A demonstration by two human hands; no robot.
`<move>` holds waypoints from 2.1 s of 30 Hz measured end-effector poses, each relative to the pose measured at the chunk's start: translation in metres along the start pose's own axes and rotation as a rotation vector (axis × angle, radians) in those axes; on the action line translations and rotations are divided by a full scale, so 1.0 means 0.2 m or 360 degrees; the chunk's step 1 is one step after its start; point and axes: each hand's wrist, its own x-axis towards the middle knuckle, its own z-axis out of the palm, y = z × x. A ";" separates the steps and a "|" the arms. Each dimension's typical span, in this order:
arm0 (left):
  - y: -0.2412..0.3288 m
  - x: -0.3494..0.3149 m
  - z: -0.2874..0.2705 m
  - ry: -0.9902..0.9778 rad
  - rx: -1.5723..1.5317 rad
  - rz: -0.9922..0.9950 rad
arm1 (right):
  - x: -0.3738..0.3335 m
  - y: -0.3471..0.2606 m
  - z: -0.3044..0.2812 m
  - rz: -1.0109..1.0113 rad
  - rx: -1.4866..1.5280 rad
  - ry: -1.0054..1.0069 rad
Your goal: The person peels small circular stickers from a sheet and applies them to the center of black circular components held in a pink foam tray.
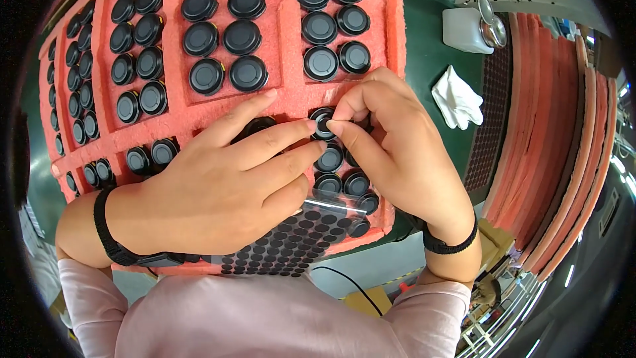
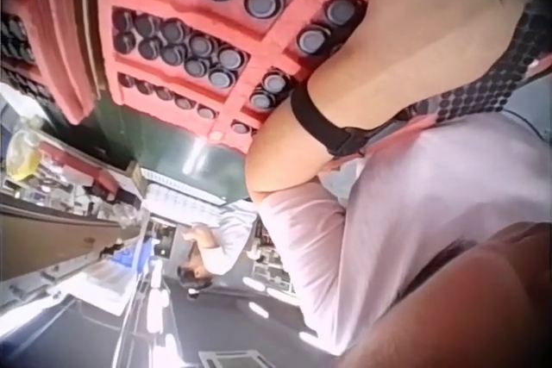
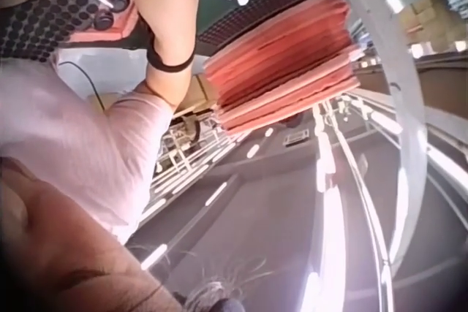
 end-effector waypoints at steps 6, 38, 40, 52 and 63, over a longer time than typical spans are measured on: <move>0.00 0.00 0.02 0.0076 -0.0008 -0.0009 | 0.00 -0.01 0.01 0.0046 -0.0049 0.0009; -0.02 -0.04 -0.01 0.0138 -0.0286 -0.0181 | -0.31 -0.10 0.07 -0.0256 0.0052 0.0211; -0.02 -0.04 -0.01 0.0149 -0.0314 -0.0191 | -0.37 -0.08 0.09 -0.0174 -0.0089 0.0244; -0.03 -0.04 0.01 0.0378 -0.0629 -0.0331 | -0.31 -0.17 0.06 -0.0351 -0.0302 0.0473; -0.05 -0.04 0.03 0.0513 -0.0400 -0.0172 | -0.16 -0.29 0.08 -0.0583 -0.0728 0.0228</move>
